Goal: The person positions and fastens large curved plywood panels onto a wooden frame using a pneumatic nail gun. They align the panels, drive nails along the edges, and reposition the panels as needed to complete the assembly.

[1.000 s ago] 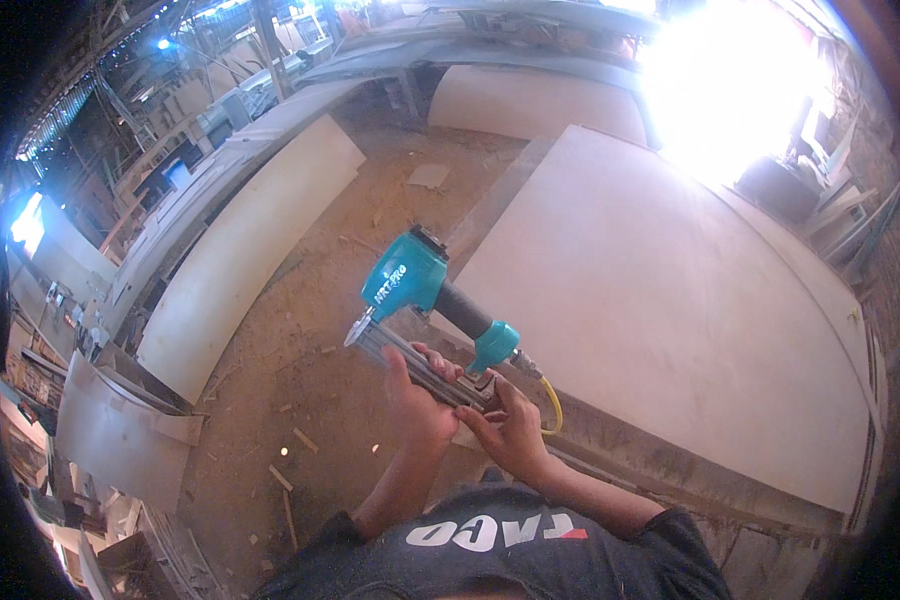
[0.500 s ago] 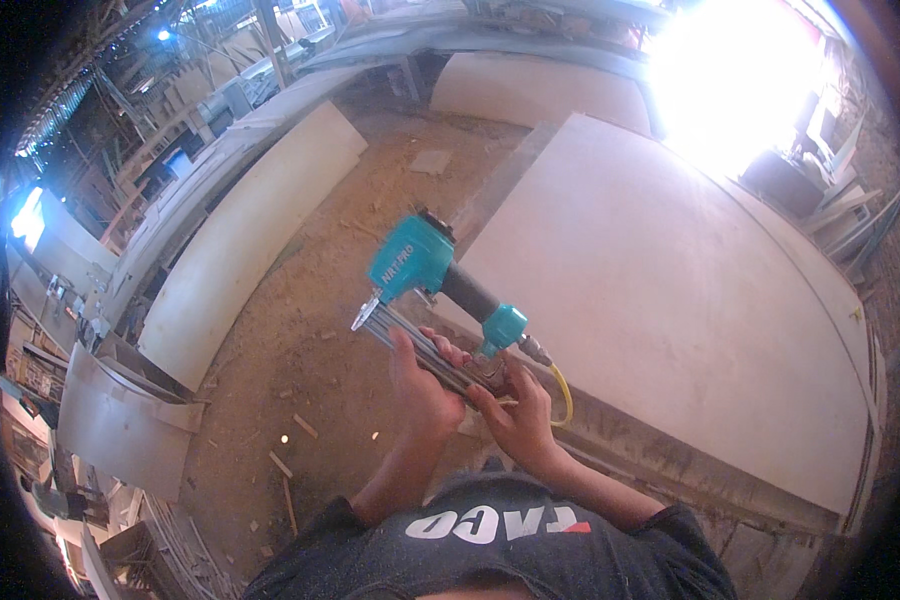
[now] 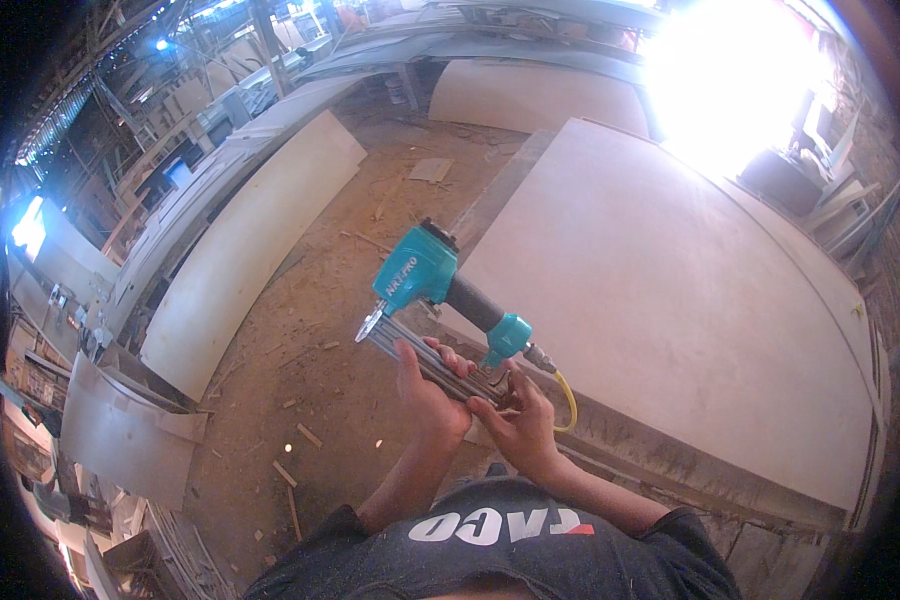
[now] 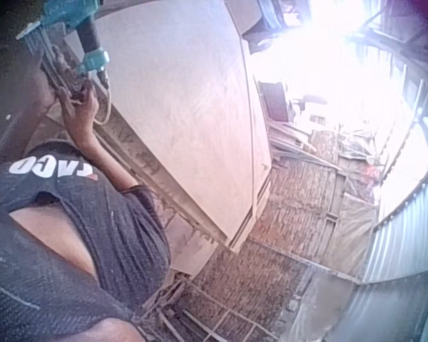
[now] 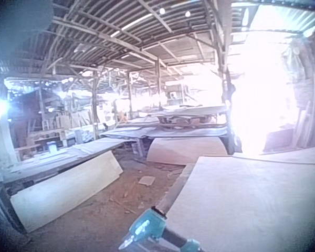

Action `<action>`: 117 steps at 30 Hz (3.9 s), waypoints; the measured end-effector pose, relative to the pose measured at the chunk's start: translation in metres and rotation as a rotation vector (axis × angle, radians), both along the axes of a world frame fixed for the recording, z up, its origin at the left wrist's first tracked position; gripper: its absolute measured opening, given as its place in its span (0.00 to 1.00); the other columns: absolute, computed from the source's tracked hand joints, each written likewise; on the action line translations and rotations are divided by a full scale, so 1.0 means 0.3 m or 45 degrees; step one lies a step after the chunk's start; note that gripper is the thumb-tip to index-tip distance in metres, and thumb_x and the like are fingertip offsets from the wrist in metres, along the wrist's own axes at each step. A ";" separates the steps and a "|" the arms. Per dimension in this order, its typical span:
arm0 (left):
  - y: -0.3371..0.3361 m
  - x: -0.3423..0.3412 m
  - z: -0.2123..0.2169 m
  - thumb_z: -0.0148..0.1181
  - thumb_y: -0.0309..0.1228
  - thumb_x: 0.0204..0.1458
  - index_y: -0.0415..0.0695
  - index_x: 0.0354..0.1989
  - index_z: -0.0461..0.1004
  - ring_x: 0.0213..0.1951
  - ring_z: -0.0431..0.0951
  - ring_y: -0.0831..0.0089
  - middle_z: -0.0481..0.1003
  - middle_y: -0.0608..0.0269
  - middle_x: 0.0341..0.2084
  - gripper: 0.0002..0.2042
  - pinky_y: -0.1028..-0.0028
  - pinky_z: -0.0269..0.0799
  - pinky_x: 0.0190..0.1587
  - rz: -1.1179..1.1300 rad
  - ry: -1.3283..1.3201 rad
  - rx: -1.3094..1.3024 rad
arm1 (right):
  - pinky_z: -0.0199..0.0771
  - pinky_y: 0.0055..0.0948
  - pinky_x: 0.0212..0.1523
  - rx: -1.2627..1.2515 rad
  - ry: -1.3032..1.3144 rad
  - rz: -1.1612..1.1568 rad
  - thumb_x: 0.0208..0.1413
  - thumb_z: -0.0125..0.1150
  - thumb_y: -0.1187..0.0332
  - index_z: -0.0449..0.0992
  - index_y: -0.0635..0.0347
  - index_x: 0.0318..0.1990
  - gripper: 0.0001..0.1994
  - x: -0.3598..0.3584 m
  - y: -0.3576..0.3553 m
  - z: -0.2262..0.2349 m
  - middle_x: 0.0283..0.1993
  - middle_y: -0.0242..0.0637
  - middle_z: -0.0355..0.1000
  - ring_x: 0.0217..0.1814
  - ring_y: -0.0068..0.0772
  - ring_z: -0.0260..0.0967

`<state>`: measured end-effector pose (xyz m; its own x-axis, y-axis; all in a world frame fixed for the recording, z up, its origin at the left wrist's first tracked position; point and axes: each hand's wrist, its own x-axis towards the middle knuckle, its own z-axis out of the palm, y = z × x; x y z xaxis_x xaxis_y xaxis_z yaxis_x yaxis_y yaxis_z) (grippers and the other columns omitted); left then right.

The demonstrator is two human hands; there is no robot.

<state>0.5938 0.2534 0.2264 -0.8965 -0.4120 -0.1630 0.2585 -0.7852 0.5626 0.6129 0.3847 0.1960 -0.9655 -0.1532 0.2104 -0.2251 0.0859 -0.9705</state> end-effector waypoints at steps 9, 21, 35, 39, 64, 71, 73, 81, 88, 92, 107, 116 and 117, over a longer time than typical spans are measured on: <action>-0.005 -0.001 -0.027 0.50 0.60 0.70 0.47 0.48 0.66 0.29 0.71 0.69 0.69 0.66 0.26 0.25 0.57 0.72 0.45 -0.002 0.042 -0.005 | 0.81 0.30 0.37 0.133 0.006 0.050 0.60 0.73 0.65 0.65 0.78 0.69 0.35 -0.017 0.014 -0.007 0.42 0.51 0.79 0.40 0.32 0.81; -0.055 -0.031 -0.053 0.50 0.44 0.74 0.45 0.51 0.68 0.31 0.71 0.69 0.69 0.65 0.29 0.14 0.59 0.72 0.44 -0.011 0.057 -0.011 | 0.76 0.28 0.41 0.130 -0.156 0.273 0.65 0.59 0.74 0.51 0.64 0.81 0.38 -0.003 0.048 -0.013 0.50 0.45 0.74 0.39 0.25 0.72; -0.059 -0.106 -0.097 0.41 0.58 0.74 0.48 0.42 0.70 0.27 0.70 0.67 0.69 0.65 0.24 0.25 0.60 0.71 0.41 -0.027 -0.087 0.219 | 0.71 0.26 0.33 0.270 -0.303 0.252 0.64 0.61 0.78 0.68 0.58 0.74 0.29 0.035 0.218 -0.079 0.34 0.33 0.71 0.30 0.19 0.68; -0.067 -0.140 -0.109 0.38 0.60 0.74 0.49 0.38 0.69 0.25 0.69 0.69 0.69 0.66 0.22 0.27 0.60 0.71 0.40 -0.058 -0.257 0.164 | 0.70 0.27 0.32 0.410 -0.243 0.249 0.64 0.64 0.77 0.71 0.56 0.72 0.28 0.031 0.222 -0.079 0.33 0.34 0.72 0.29 0.20 0.67; -0.021 -0.180 -0.195 0.46 0.50 0.74 0.45 0.38 0.76 0.27 0.76 0.68 0.75 0.62 0.26 0.22 0.63 0.77 0.33 0.038 -0.420 0.215 | 0.81 0.44 0.42 0.888 0.401 0.678 0.43 0.78 0.74 0.87 0.54 0.48 0.20 -0.035 0.387 0.041 0.40 0.45 0.79 0.42 0.49 0.80; -0.009 -0.114 -0.137 0.46 0.53 0.73 0.45 0.35 0.72 0.17 0.70 0.71 0.70 0.66 0.19 0.23 0.67 0.69 0.21 0.306 -0.402 0.171 | 0.79 0.43 0.41 0.913 0.539 0.764 0.38 0.80 0.73 0.88 0.54 0.45 0.20 -0.051 0.362 0.077 0.39 0.45 0.80 0.40 0.50 0.79; -0.010 -0.088 -0.099 0.46 0.53 0.73 0.45 0.35 0.72 0.17 0.70 0.71 0.70 0.66 0.19 0.23 0.67 0.69 0.21 0.369 -0.377 0.172 | 0.79 0.43 0.43 0.877 0.590 0.865 0.37 0.80 0.75 0.86 0.62 0.47 0.23 -0.069 0.368 0.116 0.40 0.47 0.79 0.42 0.50 0.78; -0.040 0.024 0.094 0.46 0.56 0.72 0.45 0.33 0.73 0.17 0.69 0.70 0.70 0.65 0.17 0.26 0.64 0.68 0.21 0.495 -0.403 0.137 | 0.69 0.54 0.57 0.934 0.748 0.843 0.38 0.83 0.54 0.85 0.58 0.51 0.31 -0.052 0.241 0.371 0.49 0.42 0.75 0.55 0.50 0.72; -0.107 0.101 0.071 0.54 0.60 0.67 0.46 0.30 0.72 0.20 0.70 0.71 0.70 0.64 0.17 0.27 0.67 0.66 0.25 0.479 -0.588 0.094 | 0.56 0.63 0.70 0.928 1.367 0.997 0.42 0.67 0.23 0.76 0.53 0.65 0.50 -0.177 -0.002 0.374 0.60 0.46 0.72 0.68 0.59 0.64; -0.125 0.088 0.007 0.55 0.58 0.66 0.49 0.25 0.70 0.20 0.67 0.74 0.67 0.67 0.16 0.26 0.67 0.64 0.25 0.575 -0.615 0.021 | 0.51 0.67 0.74 1.051 1.369 1.185 0.39 0.68 0.22 0.72 0.53 0.69 0.55 -0.215 -0.073 0.312 0.62 0.48 0.72 0.71 0.60 0.63; -0.113 0.042 -0.181 0.52 0.54 0.70 0.46 0.32 0.73 0.25 0.72 0.71 0.71 0.65 0.22 0.24 0.62 0.66 0.29 0.578 -0.679 -0.016 | 0.62 0.55 0.58 1.035 1.079 1.472 0.33 0.77 0.29 0.73 0.58 0.62 0.52 -0.245 -0.144 0.258 0.45 0.47 0.70 0.50 0.55 0.66; -0.070 0.049 -0.072 0.53 0.51 0.71 0.47 0.31 0.71 0.21 0.68 0.74 0.69 0.67 0.19 0.21 0.65 0.64 0.26 0.312 -0.647 0.241 | 0.62 0.57 0.63 0.963 0.998 1.401 0.28 0.84 0.39 0.72 0.58 0.58 0.49 -0.298 -0.036 0.182 0.48 0.46 0.71 0.56 0.57 0.67; -0.077 0.067 -0.049 0.53 0.51 0.71 0.47 0.31 0.71 0.21 0.67 0.74 0.69 0.67 0.19 0.21 0.64 0.64 0.26 0.257 -0.689 0.255 | 0.60 0.59 0.64 1.007 0.931 1.413 0.28 0.85 0.43 0.72 0.57 0.59 0.48 -0.286 -0.018 0.197 0.51 0.45 0.72 0.57 0.56 0.67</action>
<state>0.6141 0.2303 0.2118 -0.5720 -0.4792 -0.6657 0.1319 -0.8548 0.5019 0.5272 0.3793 0.2550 -0.0216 -0.9955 0.0922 -0.9105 -0.0185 -0.4132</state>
